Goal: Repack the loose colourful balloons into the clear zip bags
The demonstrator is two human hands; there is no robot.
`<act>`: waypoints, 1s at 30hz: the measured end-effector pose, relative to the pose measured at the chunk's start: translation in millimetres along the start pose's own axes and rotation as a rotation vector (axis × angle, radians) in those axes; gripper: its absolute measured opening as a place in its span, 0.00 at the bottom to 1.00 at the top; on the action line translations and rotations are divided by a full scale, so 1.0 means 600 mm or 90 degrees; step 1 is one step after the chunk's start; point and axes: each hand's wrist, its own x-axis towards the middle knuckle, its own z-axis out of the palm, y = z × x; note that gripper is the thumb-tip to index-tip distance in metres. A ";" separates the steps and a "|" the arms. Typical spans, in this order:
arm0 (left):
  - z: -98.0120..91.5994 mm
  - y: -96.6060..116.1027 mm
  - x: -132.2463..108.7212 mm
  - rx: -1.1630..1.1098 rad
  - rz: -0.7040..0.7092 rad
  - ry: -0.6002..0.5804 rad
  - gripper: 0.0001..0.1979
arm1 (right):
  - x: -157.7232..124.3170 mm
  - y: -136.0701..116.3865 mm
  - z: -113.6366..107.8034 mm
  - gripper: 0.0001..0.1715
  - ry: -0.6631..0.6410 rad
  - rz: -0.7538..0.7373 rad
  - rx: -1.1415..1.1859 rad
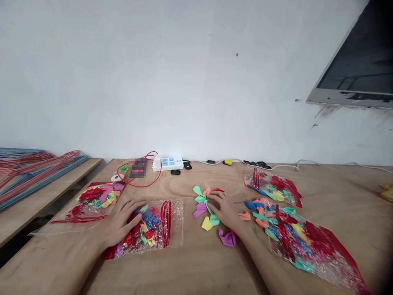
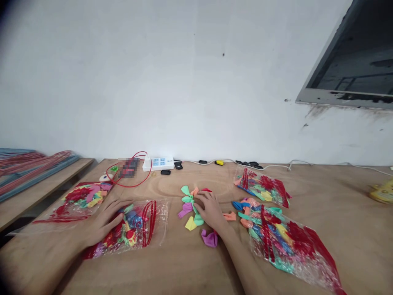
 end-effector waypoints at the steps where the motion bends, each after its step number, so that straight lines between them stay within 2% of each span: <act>1: 0.001 -0.001 0.000 0.002 0.007 0.006 0.24 | 0.000 -0.002 0.000 0.13 -0.002 -0.005 -0.004; 5: 0.006 -0.005 0.000 0.006 0.021 0.031 0.24 | 0.000 -0.013 -0.002 0.10 -0.007 -0.011 -0.004; 12: 0.002 -0.004 0.000 0.004 0.010 0.014 0.24 | 0.005 -0.013 -0.006 0.09 0.038 0.005 0.102; 16: 0.001 0.000 0.001 0.004 0.018 0.021 0.24 | 0.009 -0.030 -0.018 0.14 0.070 0.103 0.275; 20: 0.002 0.001 0.001 -0.003 0.015 0.016 0.24 | 0.015 -0.077 -0.038 0.23 0.093 0.228 0.456; 22: 0.003 0.001 0.001 -0.007 0.015 0.016 0.24 | 0.020 -0.103 -0.046 0.23 0.104 0.271 0.525; 24: 0.003 0.001 0.000 -0.009 0.019 0.022 0.24 | 0.023 -0.126 -0.051 0.21 0.066 0.329 0.589; 28: 0.001 0.003 0.001 -0.005 0.033 0.043 0.24 | 0.032 -0.166 -0.049 0.15 -0.108 0.466 0.686; 30: -0.001 0.005 0.001 -0.004 0.033 0.041 0.24 | 0.039 -0.186 -0.041 0.13 -0.164 0.508 0.735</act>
